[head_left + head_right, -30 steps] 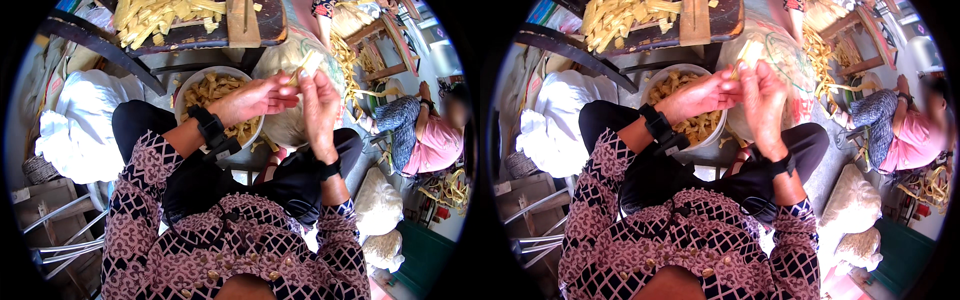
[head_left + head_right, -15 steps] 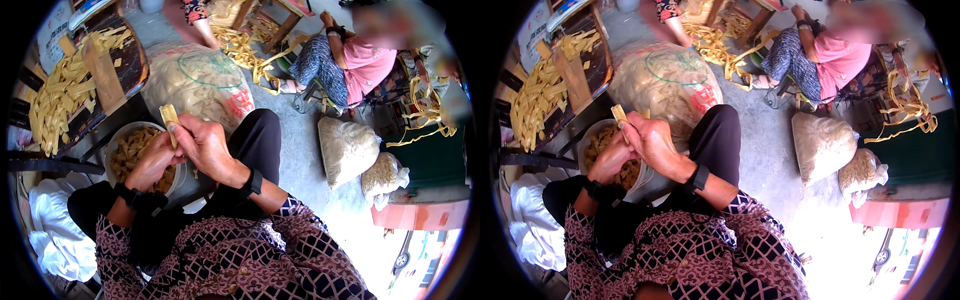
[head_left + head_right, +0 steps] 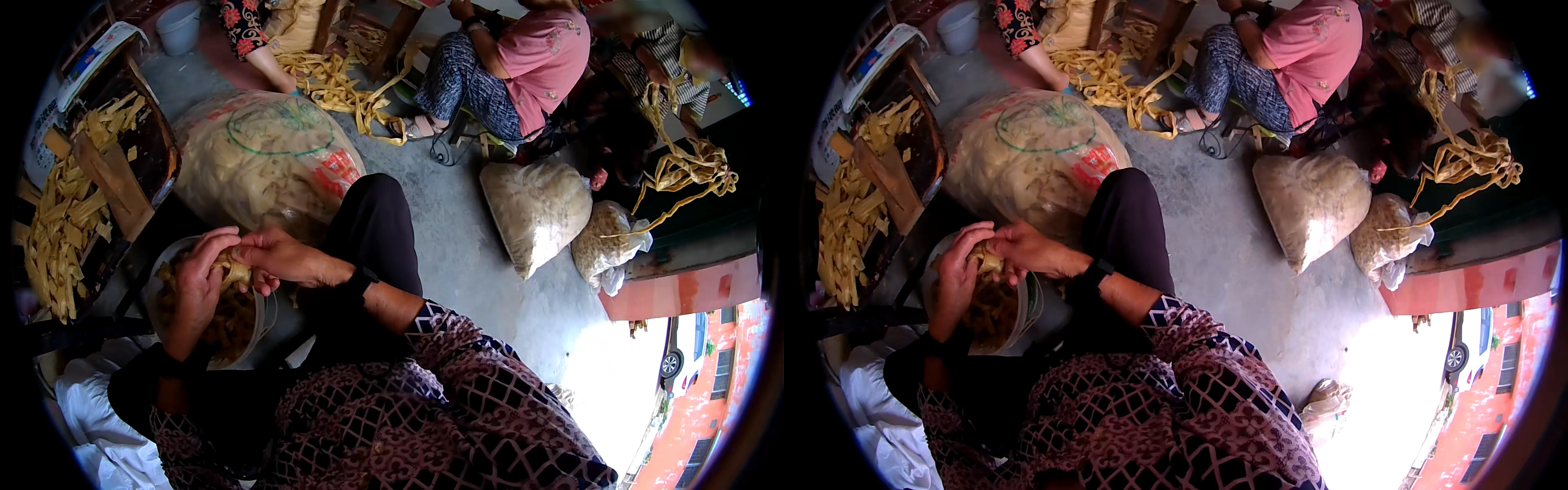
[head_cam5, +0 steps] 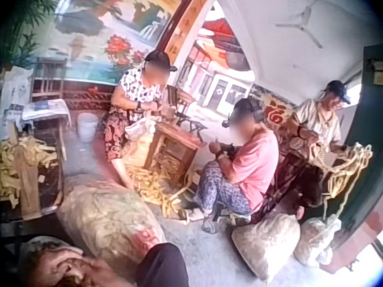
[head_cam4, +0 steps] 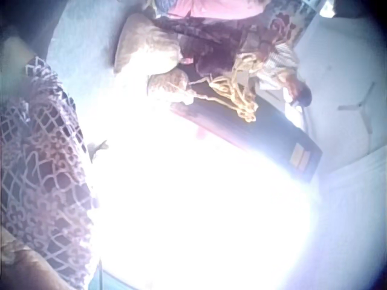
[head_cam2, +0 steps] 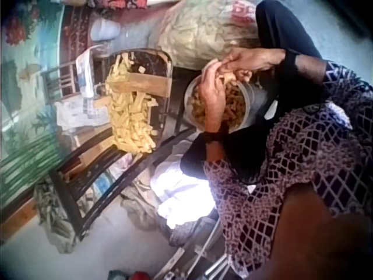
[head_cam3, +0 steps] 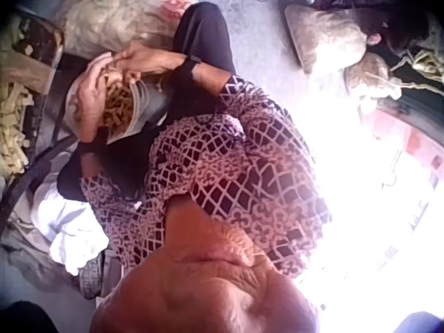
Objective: The person ties strips of bean curd skin into knots by hand, takes additional strips from a large plastic bag, and places the finished knots into a white bucket.
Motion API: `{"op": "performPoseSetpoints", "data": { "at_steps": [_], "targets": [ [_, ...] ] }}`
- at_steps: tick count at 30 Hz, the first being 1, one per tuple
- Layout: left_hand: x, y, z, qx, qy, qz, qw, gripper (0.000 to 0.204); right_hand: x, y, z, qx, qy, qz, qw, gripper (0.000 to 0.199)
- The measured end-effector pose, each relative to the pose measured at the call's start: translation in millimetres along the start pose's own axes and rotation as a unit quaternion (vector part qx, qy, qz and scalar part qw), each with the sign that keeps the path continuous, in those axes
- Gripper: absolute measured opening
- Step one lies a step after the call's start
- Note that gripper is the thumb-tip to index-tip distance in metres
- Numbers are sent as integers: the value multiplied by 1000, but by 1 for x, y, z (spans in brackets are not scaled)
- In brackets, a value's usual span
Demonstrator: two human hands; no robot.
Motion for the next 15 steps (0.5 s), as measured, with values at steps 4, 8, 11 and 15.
{"op": "performPoseSetpoints", "data": {
  "at_steps": [4,8,11,15],
  "targets": [
    [0,3,9,19,-73,44,996,31,1,0,-7,0,25,-29,999,20],
    [4,9,16,-141,18,-26,989,18,11,4,2,-130,139,-102,976,18],
    [3,14,39,-181,124,-57,974,14,12,1,1,-152,158,-112,969,17],
    [2,14,33,-331,239,-23,912,16,5,-4,-9,-218,257,-153,929,12]
  ]
}}
Point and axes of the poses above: each hand's wrist, its own y-axis away from the middle knuckle, its own x-axis out of the palm, z = x × y, the point moved 2 cm from there along -y, towards the middle knuckle, and after that the axes turned 12 degrees about -z, right-handed, at the moved point
